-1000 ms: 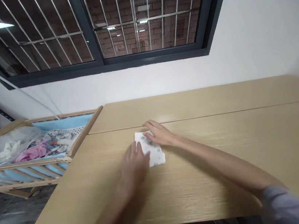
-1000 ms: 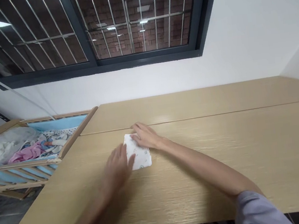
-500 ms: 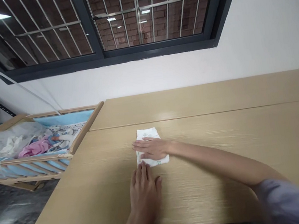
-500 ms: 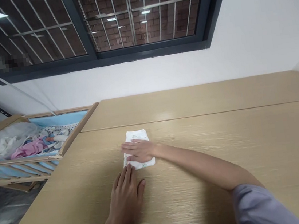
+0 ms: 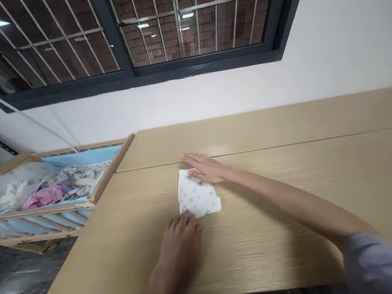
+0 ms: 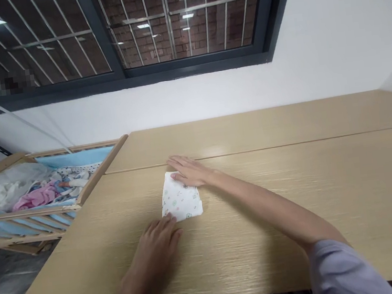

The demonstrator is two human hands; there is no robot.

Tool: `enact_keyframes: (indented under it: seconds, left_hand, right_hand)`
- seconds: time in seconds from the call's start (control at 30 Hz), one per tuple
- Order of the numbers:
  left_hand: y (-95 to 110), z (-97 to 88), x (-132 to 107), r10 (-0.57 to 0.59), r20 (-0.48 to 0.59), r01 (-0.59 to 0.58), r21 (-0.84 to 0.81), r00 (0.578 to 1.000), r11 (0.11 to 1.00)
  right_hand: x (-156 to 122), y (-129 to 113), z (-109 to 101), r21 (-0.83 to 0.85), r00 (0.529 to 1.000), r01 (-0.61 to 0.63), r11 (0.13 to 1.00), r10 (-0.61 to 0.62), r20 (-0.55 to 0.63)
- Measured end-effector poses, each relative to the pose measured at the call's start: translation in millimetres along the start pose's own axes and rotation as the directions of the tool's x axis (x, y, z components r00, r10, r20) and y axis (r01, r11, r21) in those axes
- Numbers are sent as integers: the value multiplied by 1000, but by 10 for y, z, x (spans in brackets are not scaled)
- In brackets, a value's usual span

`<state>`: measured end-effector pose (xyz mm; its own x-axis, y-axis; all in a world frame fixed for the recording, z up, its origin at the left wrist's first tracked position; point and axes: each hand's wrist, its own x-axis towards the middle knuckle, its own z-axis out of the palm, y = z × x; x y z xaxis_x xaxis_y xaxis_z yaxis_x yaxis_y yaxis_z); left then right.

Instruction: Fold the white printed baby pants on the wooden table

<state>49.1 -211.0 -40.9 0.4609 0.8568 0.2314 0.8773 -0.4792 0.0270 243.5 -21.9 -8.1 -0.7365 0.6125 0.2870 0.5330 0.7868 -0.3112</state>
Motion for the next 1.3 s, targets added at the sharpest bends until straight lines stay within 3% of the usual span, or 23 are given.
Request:
enact_keyframes:
  seconds: [0.07, 0.17, 0.27, 0.4, 0.57, 0.67, 0.77, 0.93, 1.03, 1.13, 1.2, 1.3]
  left_hand:
    - [-165, -108, 40, 68, 21, -67, -70, 997, 995]
    - [-368, -151, 67, 106, -14, -107, -70, 994, 992]
    - [-460, -96, 67, 128, -23, -129, -15, 991, 992]
    - [-451, -55, 57, 143, 27, -143, 11, 989, 990]
    - [-438, -230, 165, 19, 28, -16, -91, 999, 996]
    - [-482, -399, 419, -72, 78, 79, -91, 994, 993]
    - [-558, -471, 784, -171, 119, 174, -10, 978, 985]
    - [-696, -216, 1290, -280, 58, 278, 51, 958, 959]
    - [-746, 6, 1407, -311, 53, 308, 60, 949, 950]
    - [-744, 111, 1405, -324, 13, 323, 43, 946, 945]
    - [-698, 123, 1372, -305, -51, 306, 18, 951, 952]
    - [-560, 167, 1310, -191, -123, 188, -38, 974, 982]
  right_hand:
    - [-225, -218, -167, -14, 1000, 8, 1000, -8, -13]
    - [-608, -479, -234, -5, 995, 44, 999, -44, 88]
    - [-936, -593, -74, -64, 988, 72, 995, -62, 140]
    - [-1133, -668, 132, -163, 996, 39, 986, -26, 82]
    - [-1039, -801, -55, 21, 992, -107, 994, 106, 69]
    - [-876, -741, -189, 113, 981, -192, 975, 186, 63]
    - [-652, -540, -177, 140, 960, -273, 952, 278, -16]
    - [-313, -123, 67, 172, 896, -400, 900, 423, -135]
    - [-236, 27, 206, 173, 863, -467, 867, 490, -124]
    - [-236, 45, 235, 139, 847, -498, 856, 515, -133]
    - [-249, -8, 202, 58, 862, -466, 883, 467, -195]
    - [-275, -120, 187, -70, 951, -271, 960, 256, -173]
